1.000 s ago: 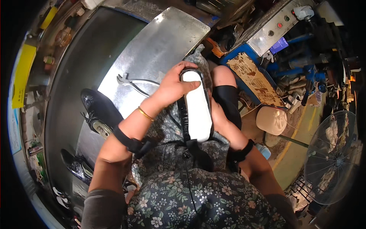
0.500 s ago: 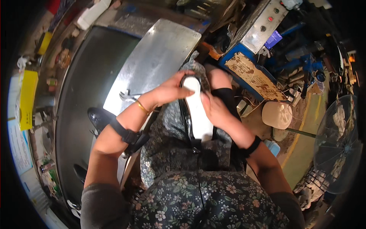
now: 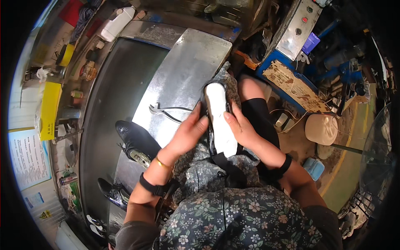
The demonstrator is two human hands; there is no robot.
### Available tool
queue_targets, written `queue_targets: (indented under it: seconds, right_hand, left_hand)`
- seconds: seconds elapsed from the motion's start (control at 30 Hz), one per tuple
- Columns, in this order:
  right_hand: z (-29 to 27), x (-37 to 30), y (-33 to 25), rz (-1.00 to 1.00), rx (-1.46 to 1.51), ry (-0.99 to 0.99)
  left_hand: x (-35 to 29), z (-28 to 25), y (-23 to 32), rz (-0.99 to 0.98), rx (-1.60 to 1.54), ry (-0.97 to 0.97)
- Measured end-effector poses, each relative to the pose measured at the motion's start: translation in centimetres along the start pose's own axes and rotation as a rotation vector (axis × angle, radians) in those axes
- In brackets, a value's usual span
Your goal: Manually lasting shoes by pulling the upper over a white plastic last and securing it.
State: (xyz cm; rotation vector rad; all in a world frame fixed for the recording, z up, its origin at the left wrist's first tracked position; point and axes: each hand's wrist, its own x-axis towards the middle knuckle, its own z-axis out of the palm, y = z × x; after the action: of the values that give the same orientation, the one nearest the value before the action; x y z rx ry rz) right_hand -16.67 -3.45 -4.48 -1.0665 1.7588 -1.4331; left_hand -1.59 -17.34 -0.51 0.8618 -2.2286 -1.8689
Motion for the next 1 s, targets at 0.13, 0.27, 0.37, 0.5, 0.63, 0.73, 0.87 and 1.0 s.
queue_targets:
  seconds: [0.13,0.27,0.37,0.5,0.63,0.73,0.87,1.0]
  right_hand:
    - [1.6,1.4,0.8,0.107,0.059,-0.010]
    - [2.2,1.9,-3.1,0.341,-0.129,-0.084]
    - [3.7,1.9,-3.0,0.200,-0.143,0.088]
    - [3.8,0.2,-1.4,-0.078,-0.028,0.137]
    - [3.6,0.3,-0.6,-0.042,-0.036,0.185]
    - [1.0,0.0,0.2,0.041,-0.002,0.006]
    - [-1.5,6.8,-1.5,0.819,0.605,0.382]
    - [-1.9,10.2,2.3,0.271,-0.206,0.251]
  left_hand:
    - [4.8,3.1,-4.3,-0.457,-0.007,0.542]
    - [4.6,2.9,1.6,-0.155,1.001,0.455]
    - [4.8,0.8,2.5,-0.038,1.063,0.218]
    - [0.1,2.5,-2.3,0.064,0.428,0.215]
    - [1.8,2.7,-2.7,0.150,0.312,0.360]
    - [4.5,1.1,-2.5,-0.207,-0.487,0.169]
    - [10.1,-0.4,0.1,-0.265,-0.372,0.047]
    - [11.1,1.4,3.2,-0.077,0.657,0.092]
